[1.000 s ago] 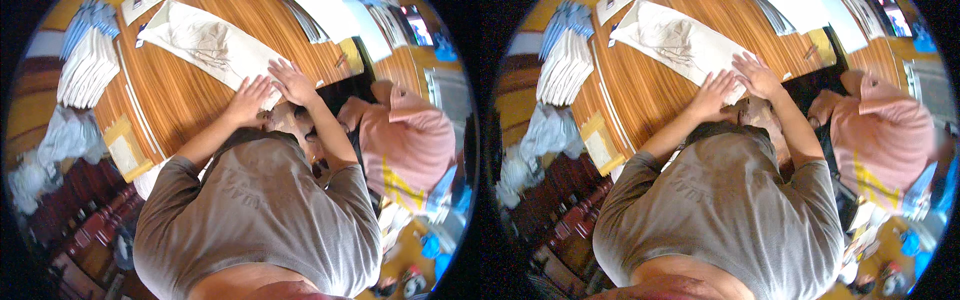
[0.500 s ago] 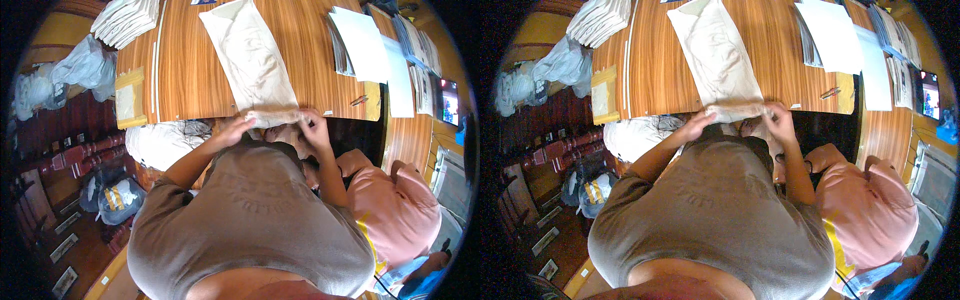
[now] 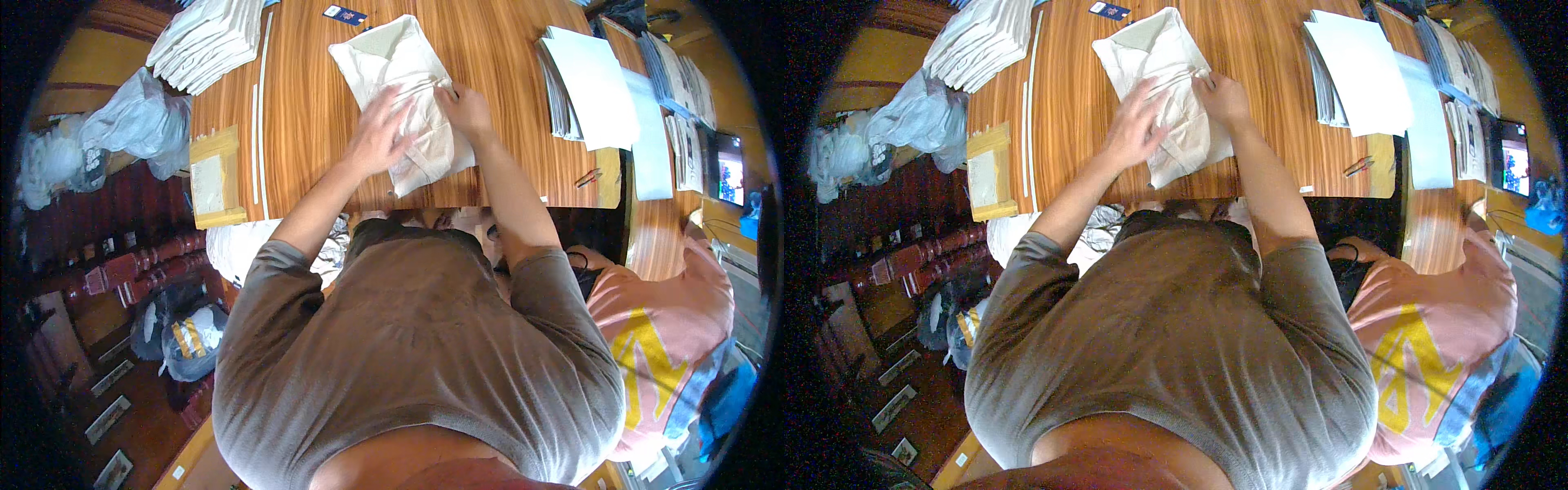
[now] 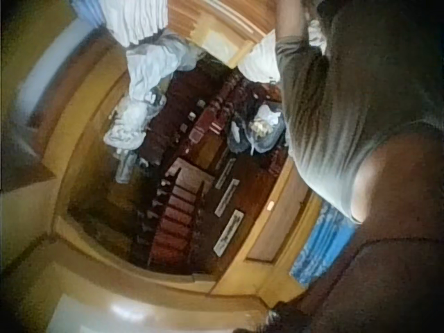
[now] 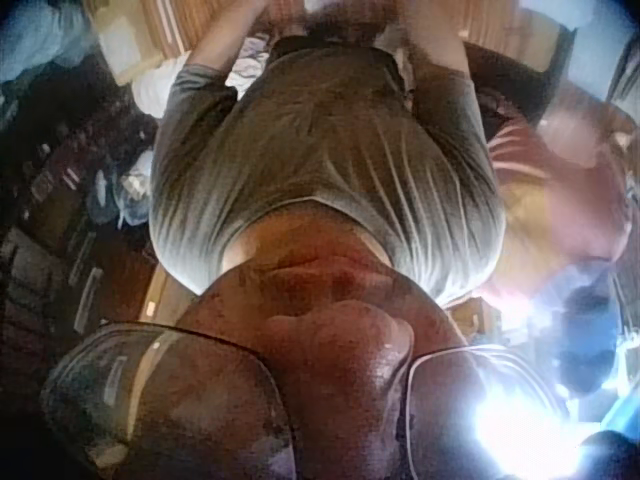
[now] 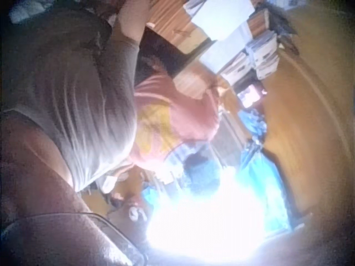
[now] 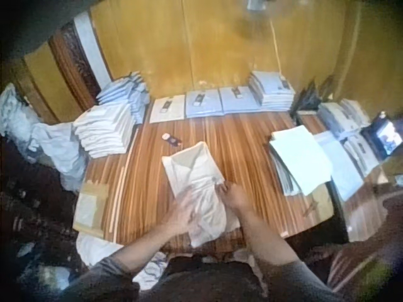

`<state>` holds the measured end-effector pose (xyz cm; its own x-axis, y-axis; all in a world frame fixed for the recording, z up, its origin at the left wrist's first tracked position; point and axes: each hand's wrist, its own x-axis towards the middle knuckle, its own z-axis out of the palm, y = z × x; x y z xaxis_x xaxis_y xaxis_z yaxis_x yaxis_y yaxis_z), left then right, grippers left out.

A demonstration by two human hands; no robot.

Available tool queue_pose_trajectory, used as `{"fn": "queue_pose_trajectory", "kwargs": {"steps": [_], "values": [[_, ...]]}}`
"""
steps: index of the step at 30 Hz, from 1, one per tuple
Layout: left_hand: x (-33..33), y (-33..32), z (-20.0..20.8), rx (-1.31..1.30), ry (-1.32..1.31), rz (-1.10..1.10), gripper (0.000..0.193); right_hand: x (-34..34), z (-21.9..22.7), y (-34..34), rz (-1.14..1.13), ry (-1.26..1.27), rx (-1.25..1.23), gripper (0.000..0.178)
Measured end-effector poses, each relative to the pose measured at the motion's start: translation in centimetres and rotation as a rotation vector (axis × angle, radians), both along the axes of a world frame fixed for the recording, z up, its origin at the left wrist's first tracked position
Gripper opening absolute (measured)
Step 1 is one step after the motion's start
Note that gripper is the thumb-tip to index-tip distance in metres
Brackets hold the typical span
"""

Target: The person folds shirts by hand on a wooden table, using a cardboard template for uniform sizing and placing them into stacks.

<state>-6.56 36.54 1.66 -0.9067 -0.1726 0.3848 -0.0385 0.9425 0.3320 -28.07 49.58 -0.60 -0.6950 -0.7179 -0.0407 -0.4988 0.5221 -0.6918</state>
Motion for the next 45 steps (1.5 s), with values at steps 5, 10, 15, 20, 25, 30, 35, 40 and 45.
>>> {"fn": "queue_pose_trajectory", "kwargs": {"steps": [5, 10, 15, 20, 25, 30, 35, 40, 45], "values": [[1.3, 1.7, -0.5, -0.037, -0.411, -0.369, 0.13, -0.3, 0.8, 2.1, -0.079, -0.071, 0.005, 0.042], [2.2, 3.1, 1.6, -0.173, -0.599, -0.473, 0.142, 2.4, 4.3, 9.9, 0.288, 0.14, -0.243, 0.06], [6.5, 4.9, -4.6, -0.26, -0.226, -0.488, 0.082, 6.2, 6.1, 18.6, 0.648, 0.179, 0.081, 0.103], [4.5, 1.9, 0.7, 0.735, -0.376, -0.617, 0.058, 8.5, 3.0, 18.4, 0.448, 0.236, -0.031, 0.101], [0.4, -4.3, -2.4, 1.884, -0.489, 0.03, 0.052, 4.1, 3.1, 6.6, -0.033, -0.316, -0.315, 0.047], [-3.0, -7.4, -3.0, 1.964, -0.517, 0.177, 0.057, 0.6, -0.3, 1.4, -0.249, -0.167, 0.045, 0.056], [-3.1, -7.9, 0.8, 0.787, -0.2, 0.367, 0.05, 2.4, -1.4, 2.4, -0.371, -0.061, -0.071, 0.05], [-6.8, -8.1, 2.2, -0.033, -0.057, -0.58, 0.062, 0.9, 0.7, 0.6, -0.273, -0.004, -0.01, 0.042], [-6.7, 1.5, -2.9, 0.115, -0.121, -0.151, 0.082, -0.8, 4.8, 0.3, -0.298, 0.53, 0.056, 0.037]]}}
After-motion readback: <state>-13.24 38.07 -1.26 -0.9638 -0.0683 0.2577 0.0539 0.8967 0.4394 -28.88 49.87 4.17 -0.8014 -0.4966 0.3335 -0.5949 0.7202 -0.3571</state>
